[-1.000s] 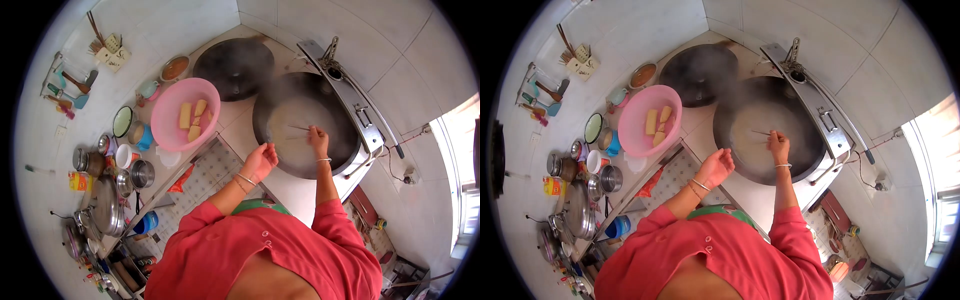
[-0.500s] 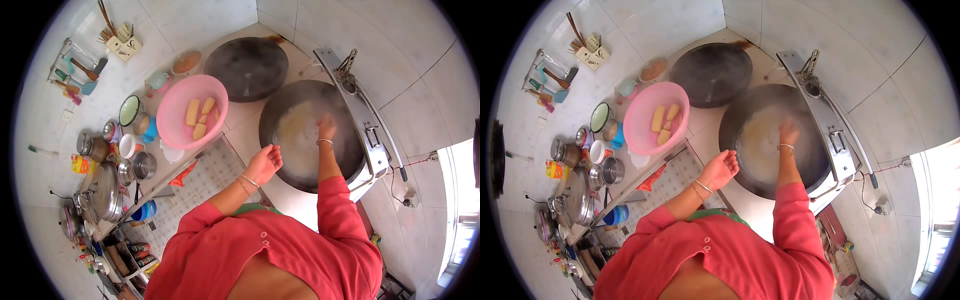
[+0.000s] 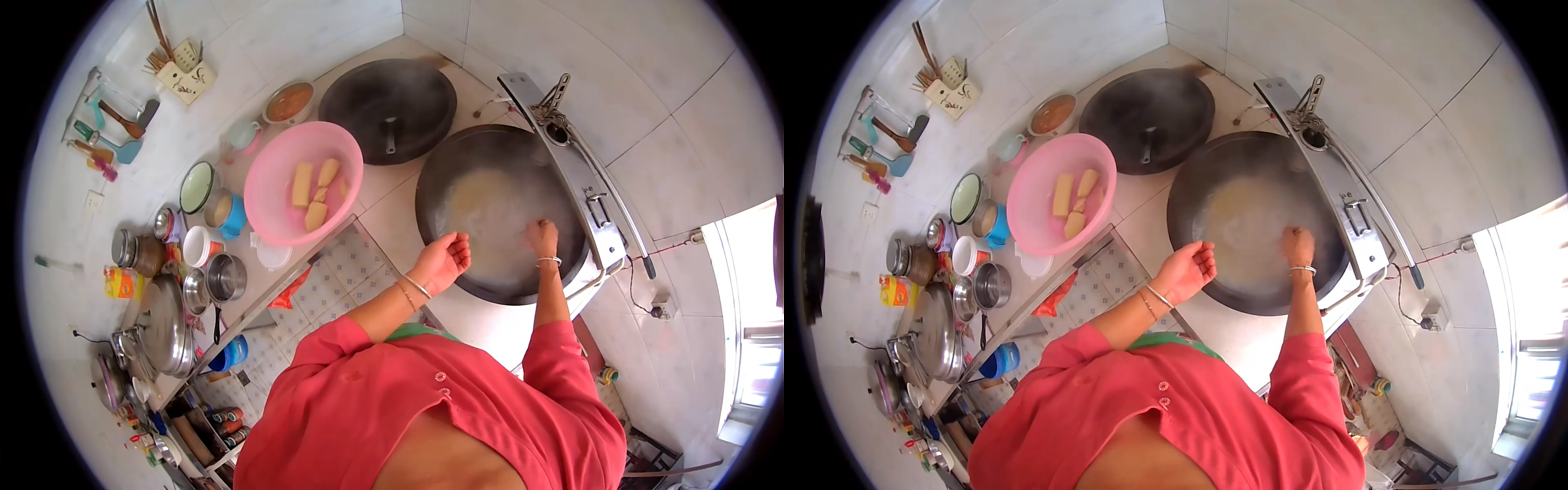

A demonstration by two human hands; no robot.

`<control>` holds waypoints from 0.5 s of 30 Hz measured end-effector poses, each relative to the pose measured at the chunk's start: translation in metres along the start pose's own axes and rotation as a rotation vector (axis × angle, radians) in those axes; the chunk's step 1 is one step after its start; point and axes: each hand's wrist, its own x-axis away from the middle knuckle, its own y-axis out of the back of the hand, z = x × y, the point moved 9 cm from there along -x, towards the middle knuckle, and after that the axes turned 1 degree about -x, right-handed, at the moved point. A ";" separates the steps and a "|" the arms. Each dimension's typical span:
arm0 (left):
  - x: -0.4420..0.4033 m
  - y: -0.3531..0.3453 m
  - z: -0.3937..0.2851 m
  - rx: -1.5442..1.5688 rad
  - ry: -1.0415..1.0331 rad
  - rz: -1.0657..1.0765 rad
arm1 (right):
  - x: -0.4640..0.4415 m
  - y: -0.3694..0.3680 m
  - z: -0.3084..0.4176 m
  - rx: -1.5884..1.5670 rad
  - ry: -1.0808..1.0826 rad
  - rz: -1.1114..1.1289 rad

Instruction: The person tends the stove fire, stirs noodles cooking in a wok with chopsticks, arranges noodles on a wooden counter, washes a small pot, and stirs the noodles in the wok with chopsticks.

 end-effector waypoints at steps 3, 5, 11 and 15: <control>-0.001 -0.001 0.003 -0.001 0.010 0.006 | -0.033 -0.062 -0.037 0.833 0.383 0.065; -0.002 0.002 0.003 -0.013 0.005 0.008 | -0.021 -0.089 -0.033 0.826 0.782 -0.200; -0.003 0.008 -0.007 0.004 -0.014 0.032 | 0.021 -0.080 0.011 -0.796 -0.071 0.026; 0.002 0.011 -0.017 0.036 -0.048 0.023 | 0.022 -0.062 0.022 -0.835 -0.008 0.017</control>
